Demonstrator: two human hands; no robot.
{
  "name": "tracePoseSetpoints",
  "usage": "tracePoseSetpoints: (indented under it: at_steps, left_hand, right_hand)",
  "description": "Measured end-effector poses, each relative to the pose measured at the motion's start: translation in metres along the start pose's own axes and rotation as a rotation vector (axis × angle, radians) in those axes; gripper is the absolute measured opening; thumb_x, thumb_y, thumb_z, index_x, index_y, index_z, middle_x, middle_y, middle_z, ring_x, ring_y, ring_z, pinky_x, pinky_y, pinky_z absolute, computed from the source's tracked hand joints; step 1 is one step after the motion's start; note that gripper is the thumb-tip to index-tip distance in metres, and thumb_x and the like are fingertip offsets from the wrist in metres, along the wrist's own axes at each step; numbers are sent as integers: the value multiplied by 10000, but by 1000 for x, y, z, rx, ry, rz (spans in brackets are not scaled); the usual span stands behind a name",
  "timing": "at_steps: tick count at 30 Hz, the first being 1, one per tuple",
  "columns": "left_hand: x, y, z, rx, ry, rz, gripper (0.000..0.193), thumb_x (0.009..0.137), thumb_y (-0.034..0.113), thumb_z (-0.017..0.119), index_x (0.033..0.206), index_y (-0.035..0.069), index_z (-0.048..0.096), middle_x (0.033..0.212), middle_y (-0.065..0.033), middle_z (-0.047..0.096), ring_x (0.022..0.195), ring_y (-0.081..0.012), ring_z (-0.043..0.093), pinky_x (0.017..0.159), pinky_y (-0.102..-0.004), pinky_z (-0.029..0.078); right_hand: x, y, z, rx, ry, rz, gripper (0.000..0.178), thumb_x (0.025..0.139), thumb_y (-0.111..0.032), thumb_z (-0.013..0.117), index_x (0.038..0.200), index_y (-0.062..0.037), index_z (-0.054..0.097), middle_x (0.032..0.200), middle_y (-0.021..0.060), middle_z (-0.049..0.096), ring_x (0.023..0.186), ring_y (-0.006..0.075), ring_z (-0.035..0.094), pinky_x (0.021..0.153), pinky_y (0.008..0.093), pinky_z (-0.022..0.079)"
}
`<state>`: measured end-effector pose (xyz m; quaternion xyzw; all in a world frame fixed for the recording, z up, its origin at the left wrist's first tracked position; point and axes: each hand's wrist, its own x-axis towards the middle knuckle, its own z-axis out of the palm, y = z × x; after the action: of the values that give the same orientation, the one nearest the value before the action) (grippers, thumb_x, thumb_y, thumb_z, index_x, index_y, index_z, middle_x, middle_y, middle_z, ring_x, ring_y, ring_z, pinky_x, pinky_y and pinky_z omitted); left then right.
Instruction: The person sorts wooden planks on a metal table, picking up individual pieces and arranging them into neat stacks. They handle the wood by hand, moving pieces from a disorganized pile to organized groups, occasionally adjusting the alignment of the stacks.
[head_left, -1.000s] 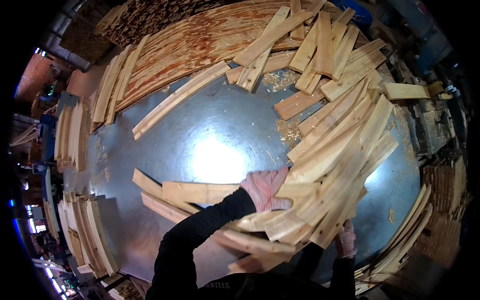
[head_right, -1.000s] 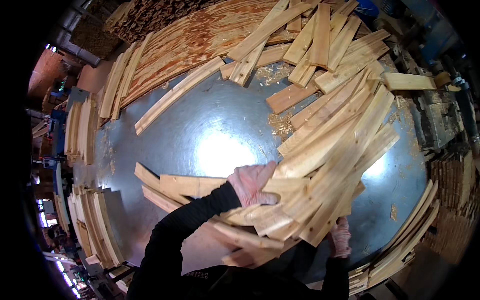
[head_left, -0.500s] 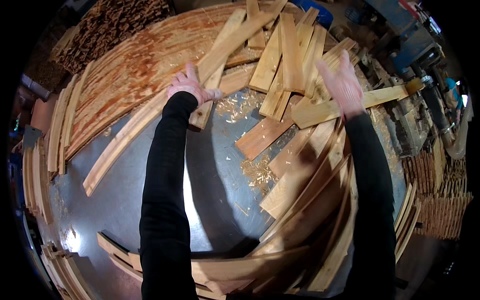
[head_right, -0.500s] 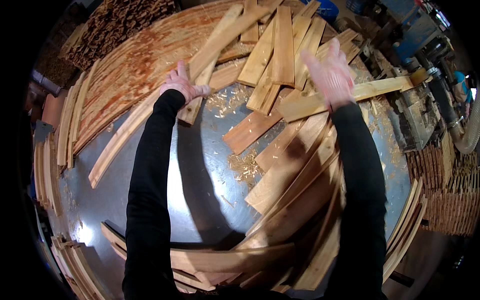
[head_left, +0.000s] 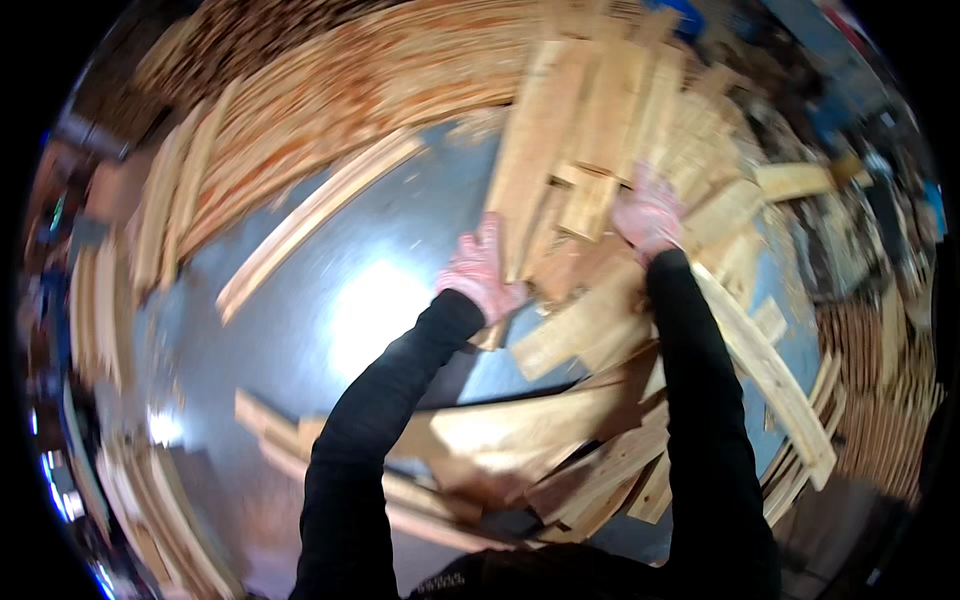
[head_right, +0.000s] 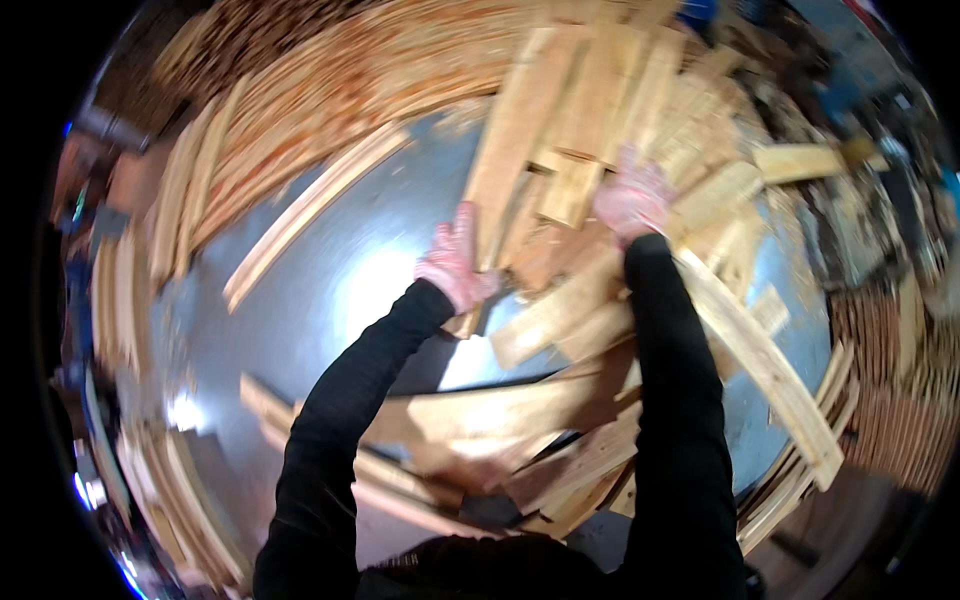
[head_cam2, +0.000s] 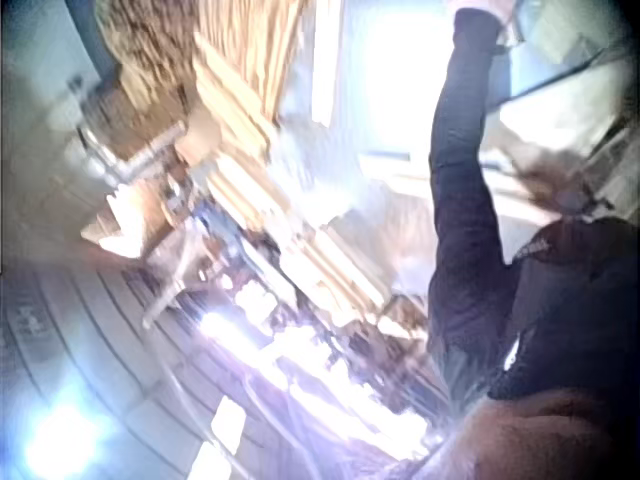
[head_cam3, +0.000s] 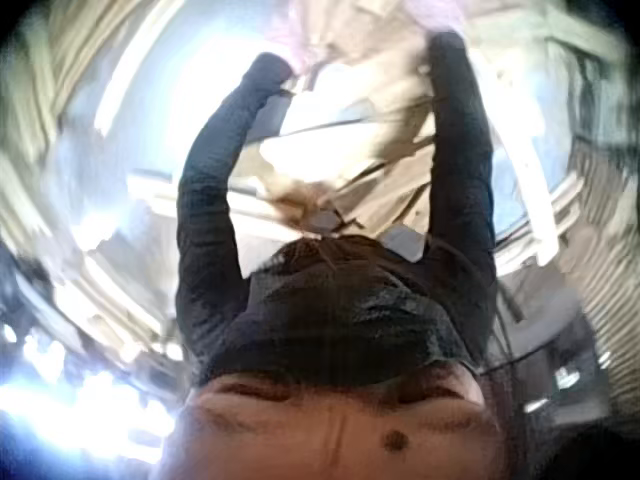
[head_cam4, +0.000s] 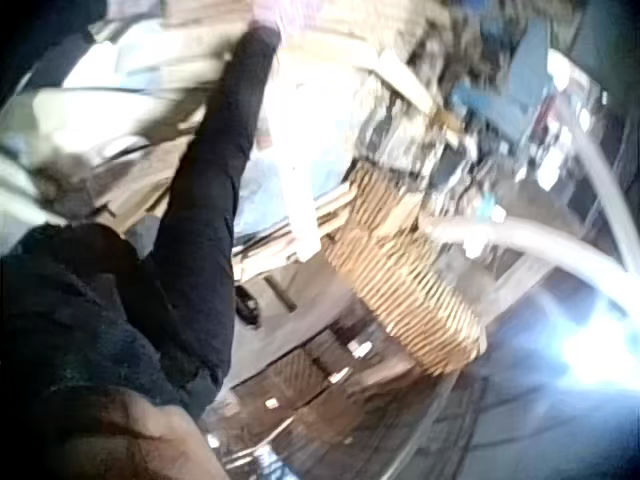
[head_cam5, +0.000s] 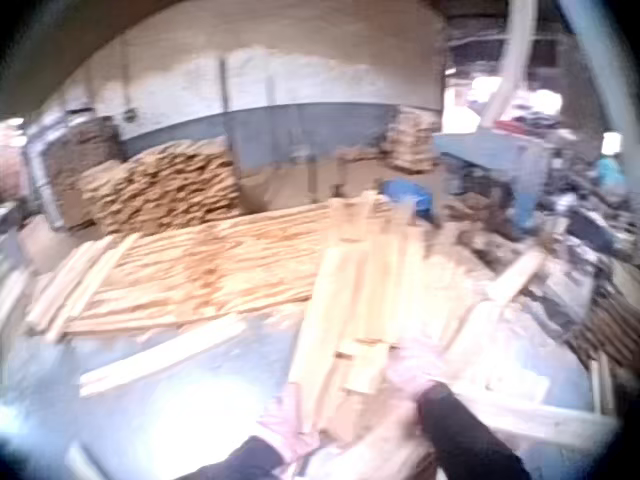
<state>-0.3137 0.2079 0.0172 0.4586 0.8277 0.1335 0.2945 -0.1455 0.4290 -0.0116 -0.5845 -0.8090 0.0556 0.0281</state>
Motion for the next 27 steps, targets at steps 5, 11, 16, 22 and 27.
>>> tracePoseSetpoints:
  at_steps: [5, 11, 16, 22, 27]
  left_hand:
    - [-114, -55, -9, -692, -123, 128, 1065, 738, 209, 707, 1555, 71, 39, 1290, -270, 529, 1141, -319, 593, 927, -367, 491]
    - [-326, -125, -28, -1571, -124, 15, 741, 758, 360, 692, 1316, -70, 461, 1106, -195, 631, 958, -277, 641, 863, -377, 511]
    - [-462, -152, 6, -2116, 226, -144, 939, 709, 217, 825, 1472, 11, 318, 1261, -278, 507, 1038, -432, 608, 902, -562, 516]
    - [-488, -173, 51, -2608, 589, 85, 779, 815, 245, 690, 1457, -8, 329, 1319, -293, 478, 1066, -432, 599, 894, -589, 505]
    - [-539, -191, 59, -2167, 597, -471, 778, 857, 351, 699, 1446, -10, 342, 1243, -218, 578, 984, -322, 656, 884, -456, 535]
  right_hand:
    - [-91, -22, -6, -54, -81, -190, 758, 868, -431, 563, 1495, -79, 324, 1401, 330, 418, 1358, 464, 342, 1111, 564, 264]
    - [-155, -68, -4, 308, 187, -571, 685, 875, -291, 641, 1466, -63, 380, 1407, 275, 439, 1342, 423, 375, 1125, 477, 303]
    - [-131, -194, -56, 348, -11, -1057, 669, 887, -261, 634, 1461, -48, 365, 1405, 164, 486, 1316, 340, 429, 1127, 418, 326]
    - [-61, -367, 4, -349, 148, -1169, 954, 804, -623, 601, 1541, -130, 250, 1555, 140, 333, 1437, 341, 292, 1179, 537, 158]
    - [-76, -378, 42, -435, -9, -1054, 883, 827, -664, 566, 1500, -138, 344, 1477, 166, 417, 1389, 367, 344, 1153, 495, 225]
